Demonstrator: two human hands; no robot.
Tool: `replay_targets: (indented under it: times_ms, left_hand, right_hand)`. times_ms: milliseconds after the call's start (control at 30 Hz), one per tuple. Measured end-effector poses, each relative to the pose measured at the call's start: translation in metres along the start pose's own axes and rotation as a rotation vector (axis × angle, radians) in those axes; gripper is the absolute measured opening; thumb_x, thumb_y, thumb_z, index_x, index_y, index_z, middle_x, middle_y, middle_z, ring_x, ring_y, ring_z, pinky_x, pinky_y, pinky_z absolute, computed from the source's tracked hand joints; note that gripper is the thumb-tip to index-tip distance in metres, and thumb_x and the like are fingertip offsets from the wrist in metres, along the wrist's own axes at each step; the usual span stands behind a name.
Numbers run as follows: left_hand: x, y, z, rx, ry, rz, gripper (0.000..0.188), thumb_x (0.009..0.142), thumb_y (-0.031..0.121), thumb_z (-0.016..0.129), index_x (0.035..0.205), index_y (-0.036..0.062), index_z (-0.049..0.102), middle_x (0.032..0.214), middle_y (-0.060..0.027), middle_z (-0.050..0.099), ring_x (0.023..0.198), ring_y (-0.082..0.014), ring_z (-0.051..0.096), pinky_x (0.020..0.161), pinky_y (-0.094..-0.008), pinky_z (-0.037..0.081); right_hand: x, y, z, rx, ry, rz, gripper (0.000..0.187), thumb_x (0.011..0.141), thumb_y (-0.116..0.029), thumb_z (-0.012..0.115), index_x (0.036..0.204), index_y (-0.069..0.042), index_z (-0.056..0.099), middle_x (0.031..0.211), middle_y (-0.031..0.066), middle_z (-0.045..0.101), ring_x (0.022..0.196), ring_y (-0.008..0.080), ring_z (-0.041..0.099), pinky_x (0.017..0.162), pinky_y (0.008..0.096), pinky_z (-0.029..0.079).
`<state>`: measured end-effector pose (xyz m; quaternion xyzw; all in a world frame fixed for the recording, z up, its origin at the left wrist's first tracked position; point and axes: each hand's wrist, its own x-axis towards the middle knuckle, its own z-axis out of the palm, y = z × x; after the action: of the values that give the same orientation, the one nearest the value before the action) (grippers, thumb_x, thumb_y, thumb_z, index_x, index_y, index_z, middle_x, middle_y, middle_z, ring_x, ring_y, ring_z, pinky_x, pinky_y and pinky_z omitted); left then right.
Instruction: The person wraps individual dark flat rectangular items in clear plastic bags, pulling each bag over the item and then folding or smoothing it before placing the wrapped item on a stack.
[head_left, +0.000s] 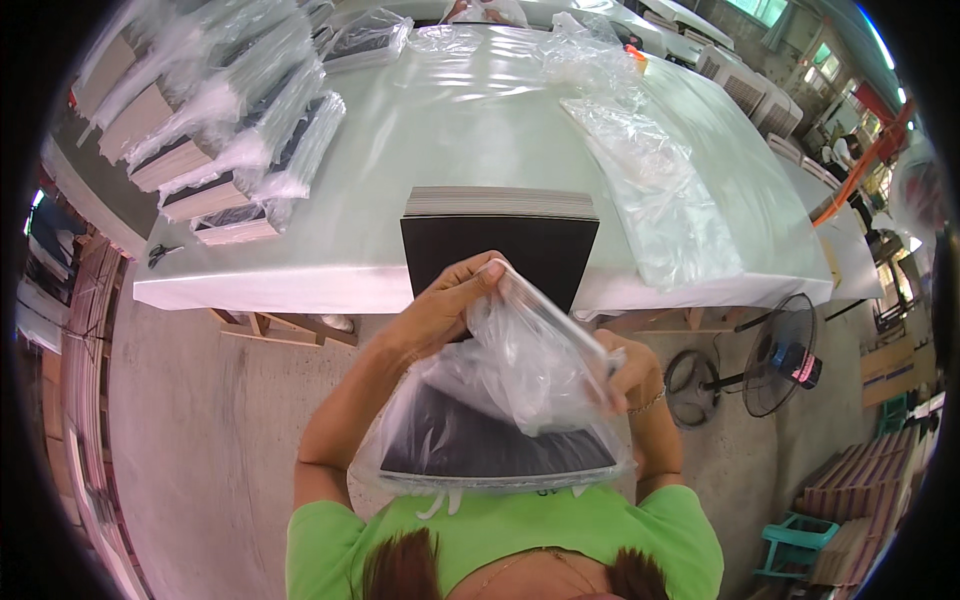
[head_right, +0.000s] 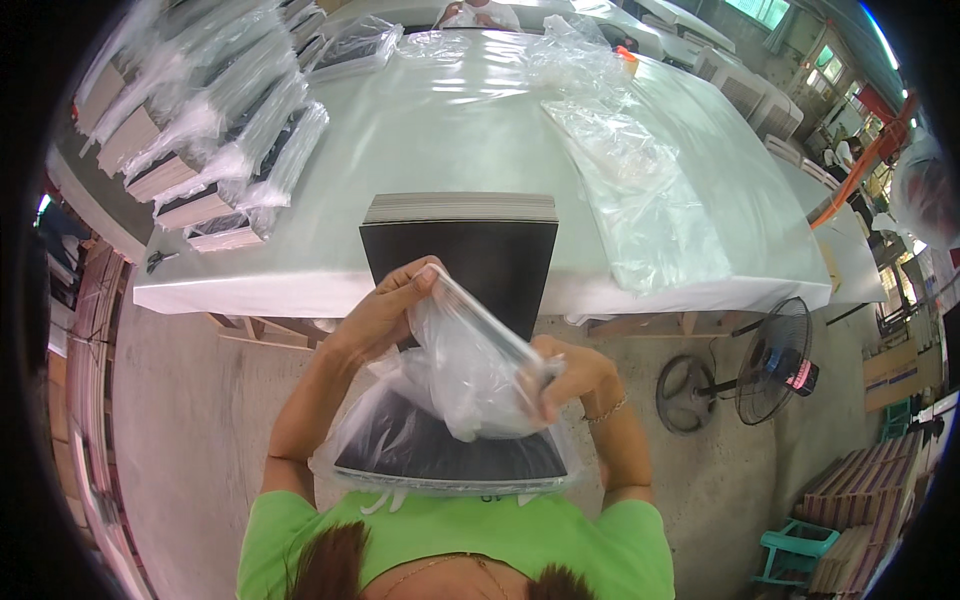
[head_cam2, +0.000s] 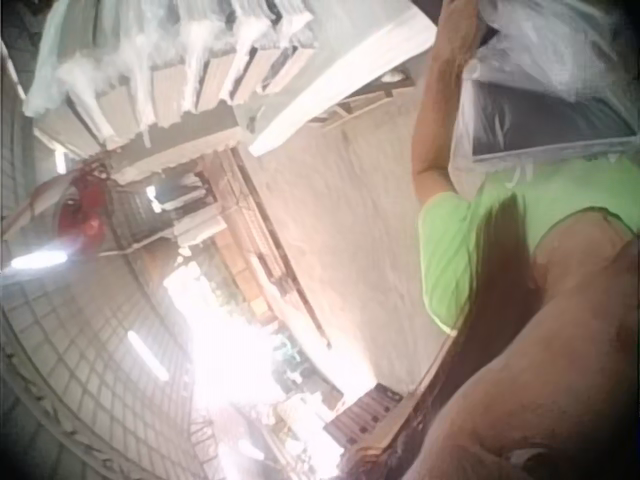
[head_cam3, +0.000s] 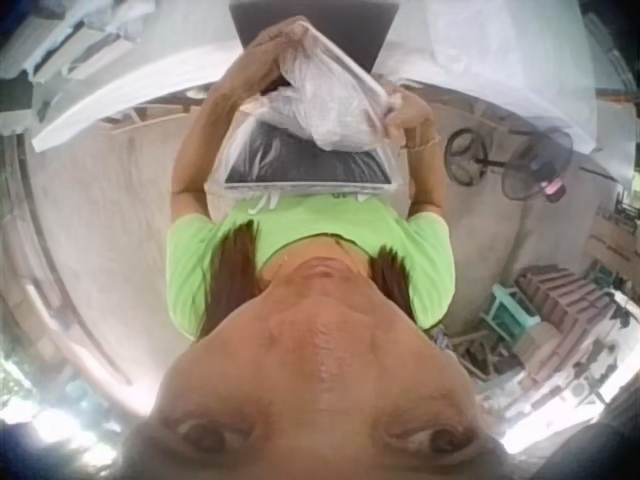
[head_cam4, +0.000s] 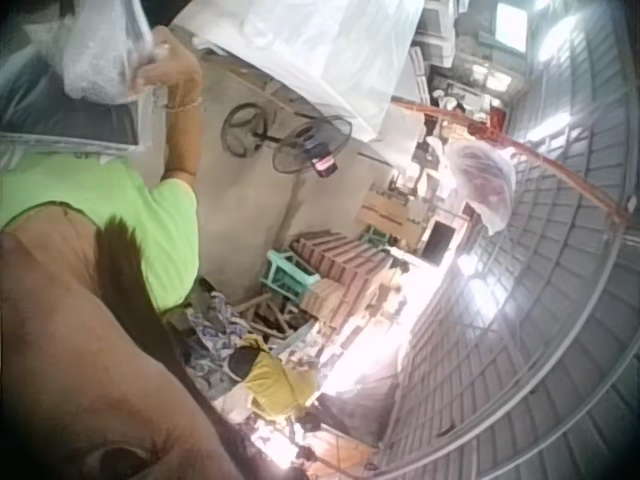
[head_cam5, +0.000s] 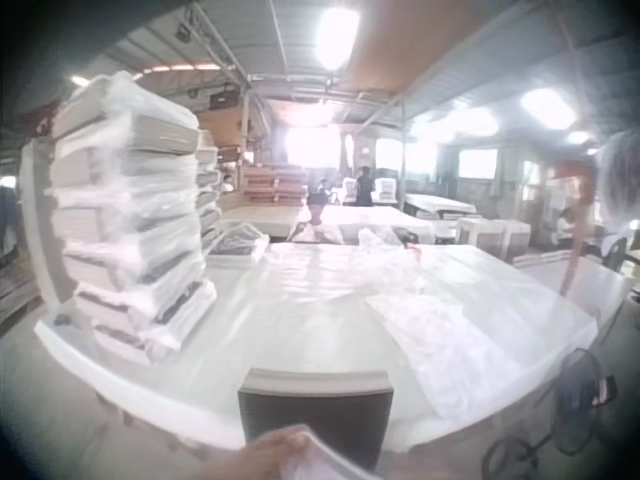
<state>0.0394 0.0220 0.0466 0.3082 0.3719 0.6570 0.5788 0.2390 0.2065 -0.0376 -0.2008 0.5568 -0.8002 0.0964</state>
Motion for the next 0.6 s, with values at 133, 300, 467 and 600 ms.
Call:
replay_targets:
  times_ms: [133, 300, 467, 600]
  left_hand:
    - [-0.009, -0.030, -0.035, -0.735, -0.173, -0.210, 0.032, 0.093, 0.036, 0.045, 0.094, 0.0055, 0.055, 0.062, 0.0035, 0.050, 0.054, -0.0032, 0.049, 0.049, -0.0205, 0.046]
    - [-0.035, -0.055, -0.041, -0.364, -0.167, -0.308, 0.045, 0.089, 0.036, 0.053, 0.112, -0.0024, 0.053, 0.077, -0.0054, 0.059, 0.070, -0.0095, 0.058, 0.059, -0.0216, 0.047]
    - [-0.045, -0.042, -0.063, -0.422, -0.264, 0.297, 0.044, 0.090, 0.037, 0.044, 0.118, 0.0037, 0.048, 0.107, -0.0118, 0.058, 0.093, -0.0276, 0.057, 0.088, -0.0430, 0.044]
    - [-0.030, -0.007, -0.068, -0.778, 0.083, 0.446, 0.046, 0.094, 0.041, 0.035, 0.114, 0.0022, 0.049, 0.109, -0.0121, 0.058, 0.102, -0.0268, 0.056, 0.087, -0.0417, 0.047]
  right_hand:
    - [-0.010, 0.016, 0.019, 0.540, 0.612, -0.489, 0.046, 0.083, -0.026, 0.058, 0.118, 0.000, 0.045, 0.088, 0.0039, 0.057, 0.070, 0.0104, 0.055, 0.062, 0.0231, 0.044]
    - [0.025, -0.035, 0.044, 0.650, 0.667, -0.751, 0.047, 0.089, -0.032, 0.047, 0.123, 0.001, 0.042, 0.095, 0.0073, 0.058, 0.080, 0.0137, 0.056, 0.074, 0.0256, 0.045]
    - [0.027, -0.045, 0.064, 0.629, 0.865, -0.400, 0.052, 0.096, -0.038, 0.035, 0.128, 0.002, 0.039, 0.102, 0.0106, 0.058, 0.090, 0.0169, 0.058, 0.085, 0.0280, 0.046]
    - [-0.031, 0.013, 0.052, 0.431, 0.563, 0.233, 0.056, 0.090, -0.042, 0.045, 0.127, -0.001, 0.040, 0.110, 0.0111, 0.053, 0.085, 0.0171, 0.056, 0.076, 0.0283, 0.048]
